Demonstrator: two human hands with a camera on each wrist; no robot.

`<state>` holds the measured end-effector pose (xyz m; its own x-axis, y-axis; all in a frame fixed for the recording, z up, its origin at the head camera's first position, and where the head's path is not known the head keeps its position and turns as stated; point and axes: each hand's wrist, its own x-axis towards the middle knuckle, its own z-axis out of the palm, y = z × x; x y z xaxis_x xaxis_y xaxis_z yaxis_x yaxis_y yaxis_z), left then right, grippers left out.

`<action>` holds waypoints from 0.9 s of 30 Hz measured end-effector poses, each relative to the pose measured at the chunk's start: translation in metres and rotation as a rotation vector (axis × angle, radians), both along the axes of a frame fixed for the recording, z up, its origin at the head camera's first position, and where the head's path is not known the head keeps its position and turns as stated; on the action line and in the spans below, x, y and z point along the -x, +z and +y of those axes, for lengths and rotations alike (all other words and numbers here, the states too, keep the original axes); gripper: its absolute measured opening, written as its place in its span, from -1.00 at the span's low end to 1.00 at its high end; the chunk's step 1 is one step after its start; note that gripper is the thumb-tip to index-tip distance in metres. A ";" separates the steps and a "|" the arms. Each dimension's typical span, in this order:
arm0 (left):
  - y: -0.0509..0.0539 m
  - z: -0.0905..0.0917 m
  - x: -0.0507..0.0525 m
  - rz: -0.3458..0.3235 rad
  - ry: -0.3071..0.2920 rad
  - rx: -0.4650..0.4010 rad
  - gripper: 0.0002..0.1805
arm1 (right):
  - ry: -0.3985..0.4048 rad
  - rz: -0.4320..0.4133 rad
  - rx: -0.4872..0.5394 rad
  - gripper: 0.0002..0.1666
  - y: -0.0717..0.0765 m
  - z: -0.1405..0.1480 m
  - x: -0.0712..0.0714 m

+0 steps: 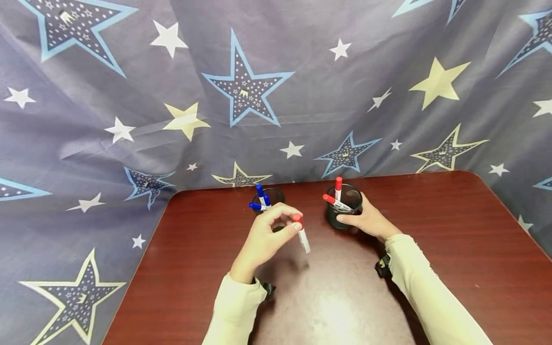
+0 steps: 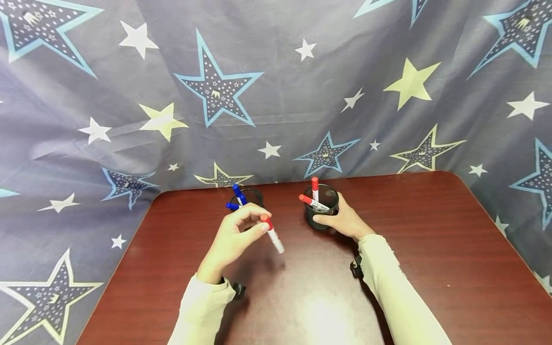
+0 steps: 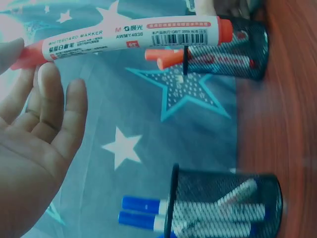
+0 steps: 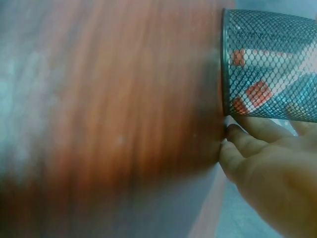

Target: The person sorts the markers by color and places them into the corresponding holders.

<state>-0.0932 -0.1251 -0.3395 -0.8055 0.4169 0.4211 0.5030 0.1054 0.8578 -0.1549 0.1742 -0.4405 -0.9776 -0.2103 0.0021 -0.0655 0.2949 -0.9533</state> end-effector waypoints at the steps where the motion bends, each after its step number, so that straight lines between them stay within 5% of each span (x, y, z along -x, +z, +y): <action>1: 0.001 0.003 0.002 0.003 -0.002 -0.013 -0.82 | -0.001 -0.001 -0.003 0.07 0.000 0.000 0.000; 17: 0.030 0.058 0.049 -0.020 -0.022 -0.128 -0.80 | -0.008 0.002 0.019 0.08 -0.001 -0.001 0.001; 27: 0.022 0.082 0.072 -0.040 0.015 0.009 -0.80 | -0.004 -0.026 0.045 0.09 0.000 -0.003 0.001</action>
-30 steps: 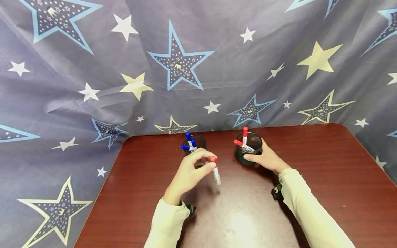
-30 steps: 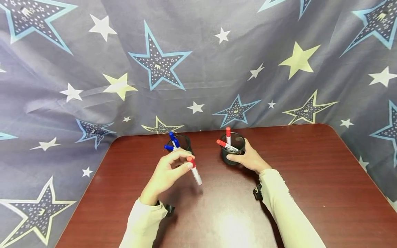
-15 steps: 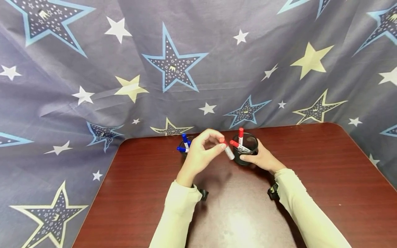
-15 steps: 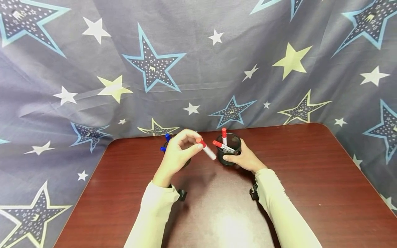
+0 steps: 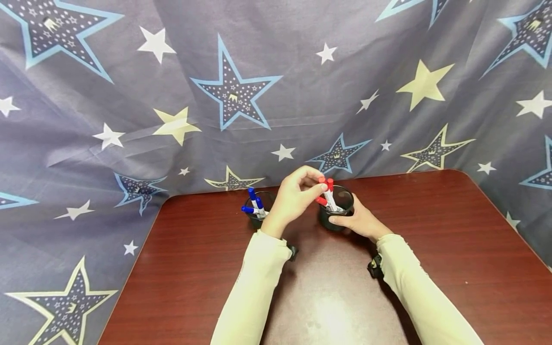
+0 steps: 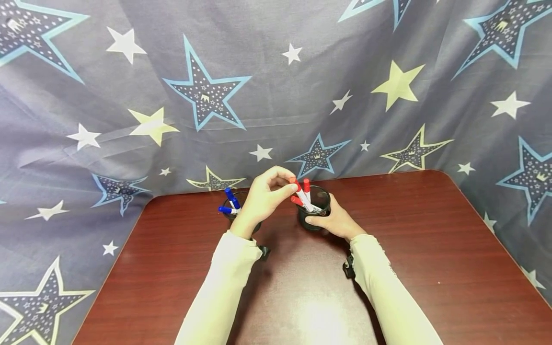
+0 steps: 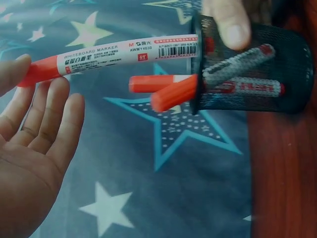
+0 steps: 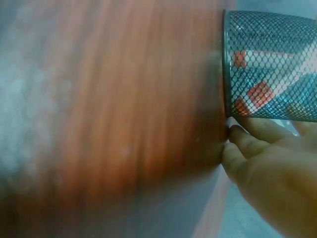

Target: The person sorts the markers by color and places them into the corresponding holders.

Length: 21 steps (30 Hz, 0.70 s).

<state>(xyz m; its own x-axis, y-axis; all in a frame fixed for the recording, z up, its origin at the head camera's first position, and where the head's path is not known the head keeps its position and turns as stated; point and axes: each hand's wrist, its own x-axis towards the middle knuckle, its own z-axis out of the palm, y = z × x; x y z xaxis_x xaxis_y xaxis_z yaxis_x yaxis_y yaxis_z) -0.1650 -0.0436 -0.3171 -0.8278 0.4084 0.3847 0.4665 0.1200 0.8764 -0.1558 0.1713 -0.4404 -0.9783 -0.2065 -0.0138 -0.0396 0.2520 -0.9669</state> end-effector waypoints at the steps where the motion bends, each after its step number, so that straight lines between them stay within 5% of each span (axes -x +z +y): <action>1: -0.002 0.002 0.002 0.000 0.002 0.007 -0.81 | 0.001 0.002 0.003 0.09 0.000 0.000 0.000; 6: -0.015 0.012 0.010 0.033 0.026 0.064 -0.84 | -0.003 0.001 0.009 0.08 0.000 -0.001 0.000; 13: -0.034 0.022 0.014 0.160 0.170 0.231 -0.84 | 0.003 -0.002 0.010 0.08 -0.001 0.000 0.000; 21: -0.049 0.029 0.011 0.093 0.239 0.251 -0.84 | 0.006 -0.008 0.009 0.06 -0.001 0.001 0.000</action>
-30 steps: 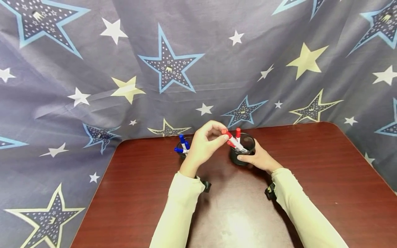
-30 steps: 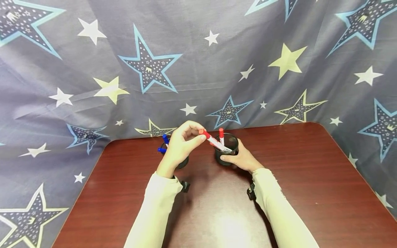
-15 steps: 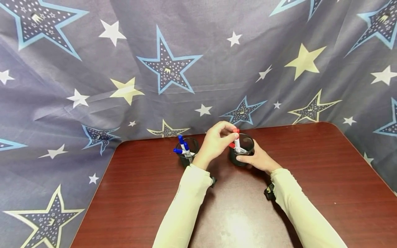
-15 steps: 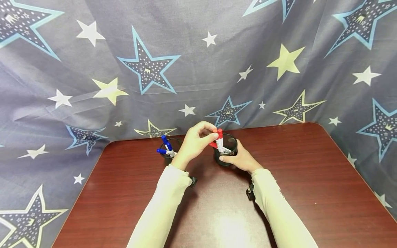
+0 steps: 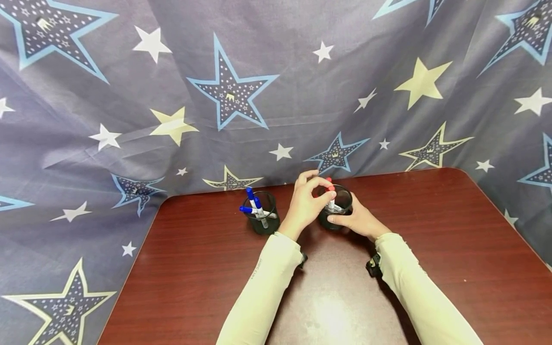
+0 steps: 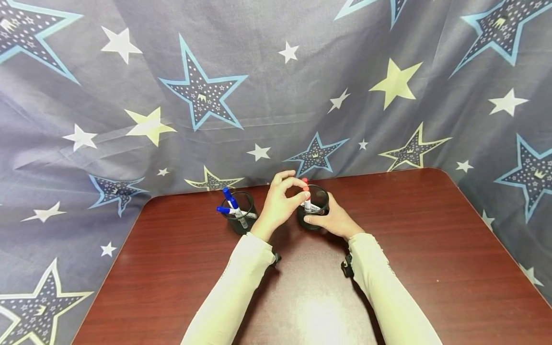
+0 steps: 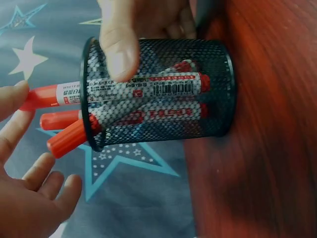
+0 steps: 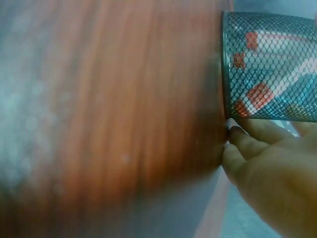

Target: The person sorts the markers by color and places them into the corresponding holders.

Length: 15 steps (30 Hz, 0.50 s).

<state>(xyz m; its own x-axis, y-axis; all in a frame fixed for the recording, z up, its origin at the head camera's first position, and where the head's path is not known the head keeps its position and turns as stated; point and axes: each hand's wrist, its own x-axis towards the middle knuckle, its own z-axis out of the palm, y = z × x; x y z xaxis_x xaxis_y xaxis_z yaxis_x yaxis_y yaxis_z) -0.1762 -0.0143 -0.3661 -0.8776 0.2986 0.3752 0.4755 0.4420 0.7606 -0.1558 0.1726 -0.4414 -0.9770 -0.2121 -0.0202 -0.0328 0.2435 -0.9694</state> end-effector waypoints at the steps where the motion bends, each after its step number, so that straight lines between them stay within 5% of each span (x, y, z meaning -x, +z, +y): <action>1: -0.001 0.000 -0.001 -0.008 0.006 0.002 -0.85 | 0.001 0.001 0.000 0.06 0.001 0.000 0.000; 15: -0.005 0.003 0.001 -0.030 0.023 0.030 -0.85 | 0.000 0.017 -0.020 0.04 0.001 -0.001 0.000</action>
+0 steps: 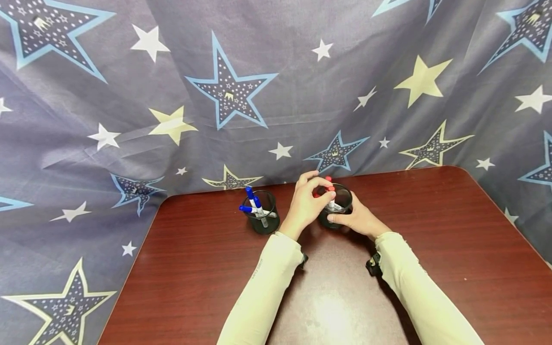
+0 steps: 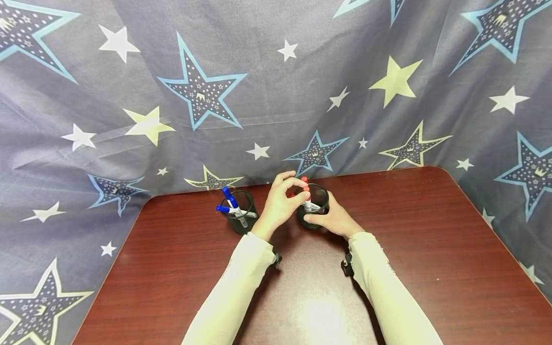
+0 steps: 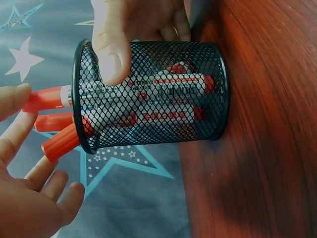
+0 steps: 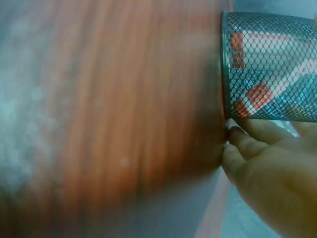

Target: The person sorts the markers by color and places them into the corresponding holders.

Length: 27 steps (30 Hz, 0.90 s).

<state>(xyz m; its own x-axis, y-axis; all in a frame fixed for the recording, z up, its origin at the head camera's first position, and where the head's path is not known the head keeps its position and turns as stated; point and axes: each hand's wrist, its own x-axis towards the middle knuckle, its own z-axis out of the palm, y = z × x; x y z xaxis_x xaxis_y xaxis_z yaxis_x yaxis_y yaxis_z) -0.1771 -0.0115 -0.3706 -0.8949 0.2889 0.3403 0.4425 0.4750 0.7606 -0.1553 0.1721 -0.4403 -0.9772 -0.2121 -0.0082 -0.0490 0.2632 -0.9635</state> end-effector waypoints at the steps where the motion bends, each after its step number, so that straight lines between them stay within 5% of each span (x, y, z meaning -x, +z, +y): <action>1: 0.000 0.000 0.000 0.005 -0.004 -0.001 -0.85 | 0.000 0.002 -0.001 0.04 0.000 0.000 0.000; 27: 0.011 -0.010 -0.003 0.023 -0.036 -0.027 -0.79 | -0.003 -0.039 0.026 0.07 0.002 0.000 -0.002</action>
<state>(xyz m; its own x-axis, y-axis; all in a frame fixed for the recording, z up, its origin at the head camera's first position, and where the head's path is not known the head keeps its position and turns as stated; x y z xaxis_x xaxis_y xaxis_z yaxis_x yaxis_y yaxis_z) -0.1738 -0.0215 -0.3597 -0.8758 0.3112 0.3689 0.4767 0.4380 0.7621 -0.1537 0.1720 -0.4386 -0.9769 -0.2099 -0.0407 -0.0107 0.2380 -0.9712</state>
